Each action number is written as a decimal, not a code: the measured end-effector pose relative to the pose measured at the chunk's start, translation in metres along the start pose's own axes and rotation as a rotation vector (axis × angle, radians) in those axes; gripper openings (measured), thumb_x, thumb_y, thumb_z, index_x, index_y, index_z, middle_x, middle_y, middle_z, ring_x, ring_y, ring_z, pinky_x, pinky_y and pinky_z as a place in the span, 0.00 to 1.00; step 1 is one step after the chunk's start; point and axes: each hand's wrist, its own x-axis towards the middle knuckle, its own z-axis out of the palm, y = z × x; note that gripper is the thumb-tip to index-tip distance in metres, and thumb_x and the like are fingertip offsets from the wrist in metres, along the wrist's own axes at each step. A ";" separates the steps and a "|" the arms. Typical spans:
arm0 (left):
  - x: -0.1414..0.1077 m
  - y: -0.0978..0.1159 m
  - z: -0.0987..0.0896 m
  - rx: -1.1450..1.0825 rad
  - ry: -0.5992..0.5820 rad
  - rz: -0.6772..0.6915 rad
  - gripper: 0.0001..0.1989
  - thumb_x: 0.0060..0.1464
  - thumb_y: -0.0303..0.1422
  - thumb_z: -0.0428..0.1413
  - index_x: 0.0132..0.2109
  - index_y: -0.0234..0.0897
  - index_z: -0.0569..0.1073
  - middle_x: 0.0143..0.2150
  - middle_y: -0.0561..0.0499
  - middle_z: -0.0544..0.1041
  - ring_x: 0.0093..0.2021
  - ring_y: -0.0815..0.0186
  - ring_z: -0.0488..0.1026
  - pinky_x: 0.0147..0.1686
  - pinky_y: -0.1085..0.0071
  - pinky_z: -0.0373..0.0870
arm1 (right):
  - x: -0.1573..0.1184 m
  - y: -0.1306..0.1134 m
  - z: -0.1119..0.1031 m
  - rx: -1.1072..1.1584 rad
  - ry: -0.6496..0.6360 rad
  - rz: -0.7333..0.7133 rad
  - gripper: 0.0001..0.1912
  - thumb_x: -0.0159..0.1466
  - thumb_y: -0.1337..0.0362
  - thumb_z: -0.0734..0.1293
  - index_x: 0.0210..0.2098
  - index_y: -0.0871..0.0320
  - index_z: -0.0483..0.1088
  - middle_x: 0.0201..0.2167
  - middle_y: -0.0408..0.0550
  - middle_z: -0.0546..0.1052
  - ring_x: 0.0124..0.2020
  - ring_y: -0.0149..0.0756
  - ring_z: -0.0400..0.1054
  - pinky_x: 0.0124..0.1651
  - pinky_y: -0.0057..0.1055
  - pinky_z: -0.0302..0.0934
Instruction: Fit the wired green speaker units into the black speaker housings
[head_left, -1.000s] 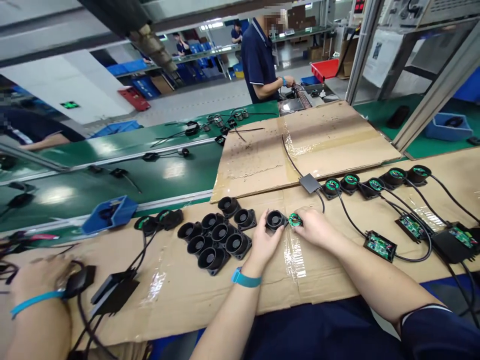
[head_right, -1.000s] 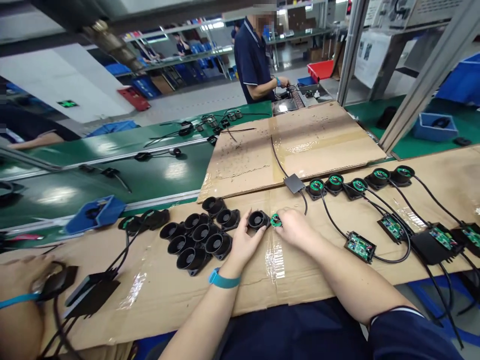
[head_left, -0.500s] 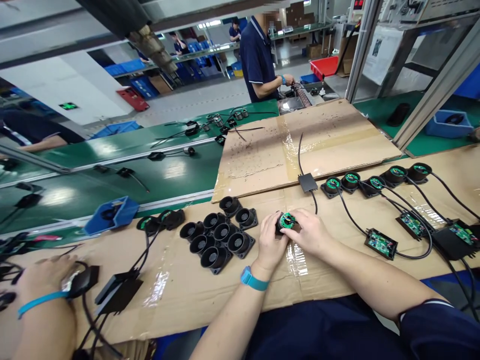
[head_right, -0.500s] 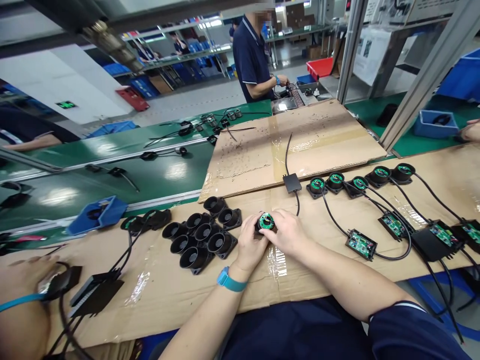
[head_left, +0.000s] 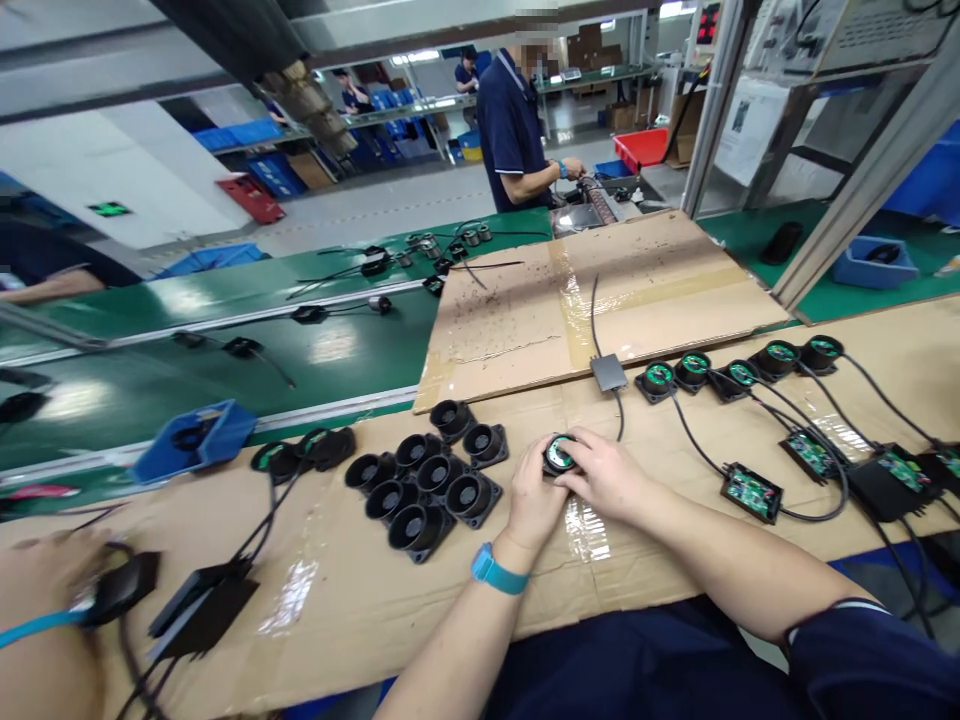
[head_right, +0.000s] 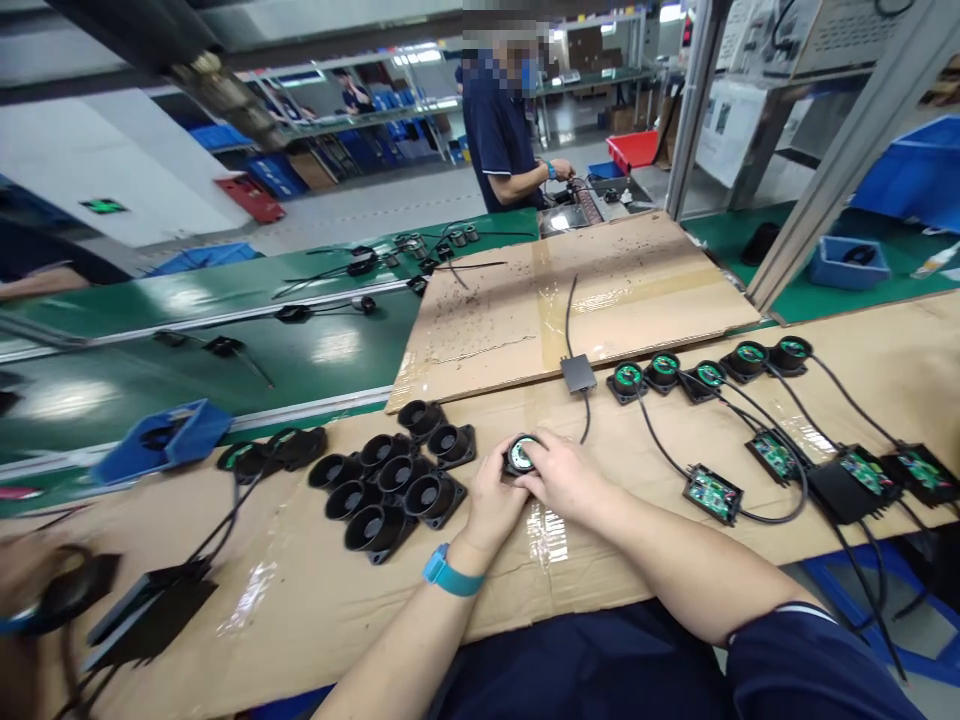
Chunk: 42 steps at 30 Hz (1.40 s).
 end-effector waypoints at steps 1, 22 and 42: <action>-0.001 -0.003 0.000 -0.018 -0.041 -0.024 0.27 0.57 0.37 0.61 0.62 0.39 0.67 0.57 0.41 0.75 0.57 0.53 0.74 0.60 0.50 0.70 | 0.001 0.001 0.001 -0.022 -0.019 0.016 0.19 0.64 0.61 0.73 0.54 0.54 0.72 0.51 0.53 0.74 0.52 0.44 0.72 0.56 0.41 0.68; 0.000 -0.019 -0.012 -0.289 0.118 0.098 0.43 0.57 0.65 0.47 0.65 0.35 0.61 0.59 0.33 0.70 0.58 0.47 0.73 0.56 0.45 0.73 | 0.004 -0.014 -0.008 -0.242 -0.012 0.121 0.19 0.69 0.55 0.66 0.54 0.58 0.73 0.53 0.58 0.76 0.50 0.45 0.75 0.51 0.34 0.70; 0.011 0.024 0.001 0.155 -0.080 -0.007 0.32 0.53 0.39 0.65 0.61 0.37 0.63 0.56 0.40 0.73 0.56 0.49 0.70 0.58 0.48 0.69 | 0.015 0.078 0.007 -0.209 0.172 0.161 0.29 0.68 0.40 0.57 0.37 0.55 0.79 0.40 0.54 0.82 0.46 0.53 0.75 0.54 0.51 0.63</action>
